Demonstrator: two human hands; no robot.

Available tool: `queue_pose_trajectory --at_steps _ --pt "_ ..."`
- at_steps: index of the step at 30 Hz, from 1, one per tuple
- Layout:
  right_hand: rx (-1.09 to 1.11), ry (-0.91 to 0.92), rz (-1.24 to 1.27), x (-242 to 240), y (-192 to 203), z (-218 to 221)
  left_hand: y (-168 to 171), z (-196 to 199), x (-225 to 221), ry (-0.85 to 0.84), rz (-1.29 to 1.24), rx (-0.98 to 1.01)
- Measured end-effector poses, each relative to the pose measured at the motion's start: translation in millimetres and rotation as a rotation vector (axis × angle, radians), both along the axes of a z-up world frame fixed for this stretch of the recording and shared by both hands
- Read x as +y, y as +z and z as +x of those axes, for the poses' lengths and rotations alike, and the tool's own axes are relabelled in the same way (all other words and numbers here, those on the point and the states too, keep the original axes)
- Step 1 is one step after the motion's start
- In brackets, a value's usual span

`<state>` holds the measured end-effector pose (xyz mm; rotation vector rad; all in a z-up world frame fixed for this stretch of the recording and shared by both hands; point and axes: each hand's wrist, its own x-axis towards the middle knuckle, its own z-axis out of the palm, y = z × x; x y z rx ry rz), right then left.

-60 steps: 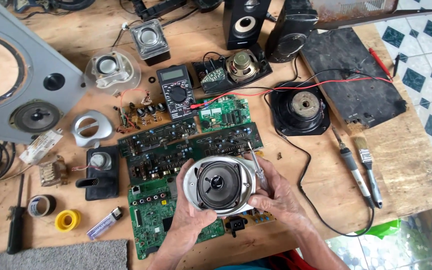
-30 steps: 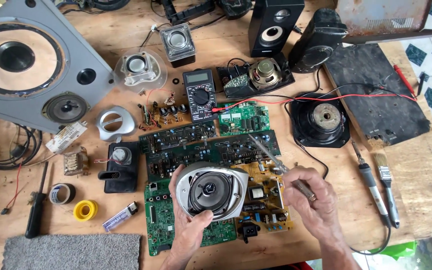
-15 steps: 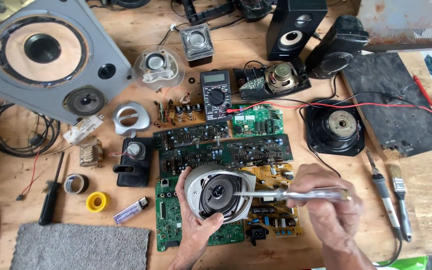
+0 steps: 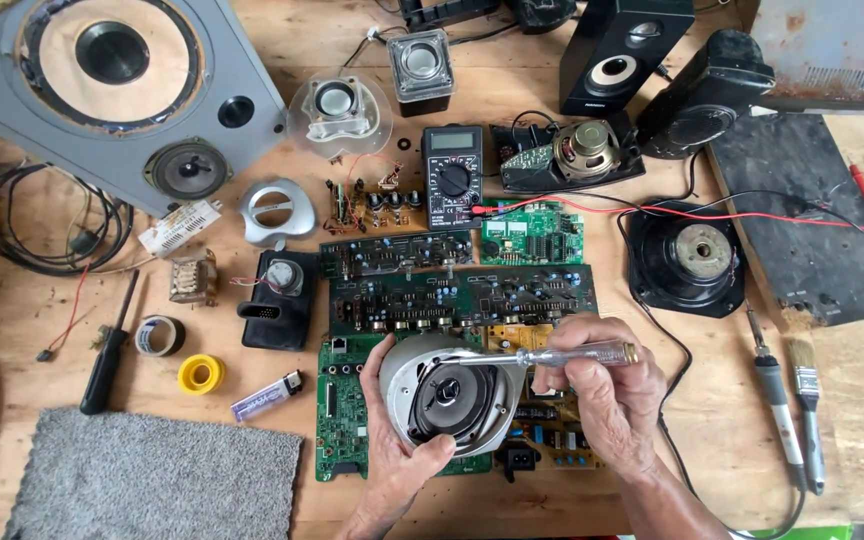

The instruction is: A person uses a screwdriver to work on a speaker component that is placed on top of a large circuit board on a workbench.

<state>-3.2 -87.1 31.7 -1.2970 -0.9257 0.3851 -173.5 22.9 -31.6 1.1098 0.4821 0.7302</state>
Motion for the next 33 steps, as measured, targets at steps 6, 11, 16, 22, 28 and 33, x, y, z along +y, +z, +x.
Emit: queue_pose_trajectory --at_steps 6,11,16,22,28,33 --pt "0.081 -0.023 0.018 -7.6 -15.6 -0.4 -4.9 -2.7 -4.3 -0.01 -0.016 -0.002" --pt "0.096 -0.029 0.014 -7.5 -13.4 -2.4 -1.0 -4.4 -5.8 0.007 -0.027 0.075" --pt "0.134 -0.047 -0.012 -9.8 -20.9 -3.3 -2.7 -4.4 -7.9 0.009 -0.021 0.059" --pt "0.128 -0.026 0.024 -14.6 -17.7 -4.8 -0.6 -2.7 -14.1 0.032 0.013 0.091" --pt "0.005 -0.035 0.005 -26.9 -17.8 1.4 4.3 -4.9 -19.2 0.06 -0.007 0.134" --pt "-0.291 -0.086 -0.127 -34.5 -16.2 2.6 4.5 -8.0 -15.7 0.115 0.04 0.288"
